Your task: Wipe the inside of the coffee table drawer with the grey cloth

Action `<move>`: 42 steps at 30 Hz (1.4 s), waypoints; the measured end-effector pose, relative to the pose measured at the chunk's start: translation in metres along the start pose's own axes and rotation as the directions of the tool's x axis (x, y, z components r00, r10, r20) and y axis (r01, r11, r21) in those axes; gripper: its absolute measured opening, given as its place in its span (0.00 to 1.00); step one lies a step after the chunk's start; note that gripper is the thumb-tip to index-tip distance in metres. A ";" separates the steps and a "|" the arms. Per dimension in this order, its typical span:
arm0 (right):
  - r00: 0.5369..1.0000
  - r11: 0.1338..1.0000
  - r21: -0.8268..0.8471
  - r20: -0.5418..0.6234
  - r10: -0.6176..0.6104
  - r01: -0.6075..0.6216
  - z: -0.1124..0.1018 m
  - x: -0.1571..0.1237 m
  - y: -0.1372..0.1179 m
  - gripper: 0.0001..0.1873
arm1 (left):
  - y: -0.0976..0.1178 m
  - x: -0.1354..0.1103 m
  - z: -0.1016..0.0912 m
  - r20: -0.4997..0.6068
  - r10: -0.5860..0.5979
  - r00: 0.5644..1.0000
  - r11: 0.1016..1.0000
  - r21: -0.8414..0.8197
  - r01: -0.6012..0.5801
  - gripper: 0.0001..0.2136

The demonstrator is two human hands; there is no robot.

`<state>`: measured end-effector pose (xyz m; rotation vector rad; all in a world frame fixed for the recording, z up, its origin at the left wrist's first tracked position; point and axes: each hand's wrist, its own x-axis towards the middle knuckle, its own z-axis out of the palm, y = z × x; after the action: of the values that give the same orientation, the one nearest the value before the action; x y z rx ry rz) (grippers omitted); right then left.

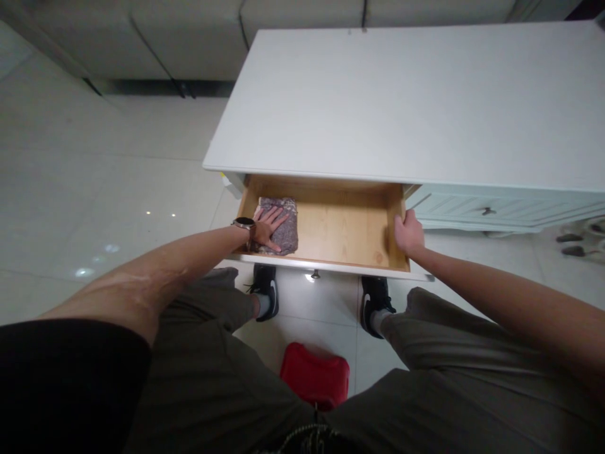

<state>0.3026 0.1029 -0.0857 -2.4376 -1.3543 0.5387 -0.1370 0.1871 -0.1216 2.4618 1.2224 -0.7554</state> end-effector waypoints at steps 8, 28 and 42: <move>1.000 1.000 -0.011 -0.017 -0.019 0.019 0.004 0.004 0.000 0.19 | -0.023 0.006 -0.007 -0.001 0.013 1.000 1.000 0.012 -0.013 0.71; 1.000 1.000 0.012 -0.015 -0.011 0.011 0.007 0.012 0.002 0.22 | -0.013 -0.125 -0.134 -0.366 -0.337 0.868 0.929 0.021 0.370 0.26; 1.000 0.999 -0.037 -0.008 -0.002 0.001 0.005 0.007 -0.003 0.22 | -0.017 -0.084 -0.055 0.015 -0.432 0.902 0.894 -0.128 0.430 0.53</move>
<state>0.3015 0.1110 -0.0899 -2.4651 -1.3744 0.5074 -0.1748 0.1691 -0.0288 2.1148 1.7962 -0.7357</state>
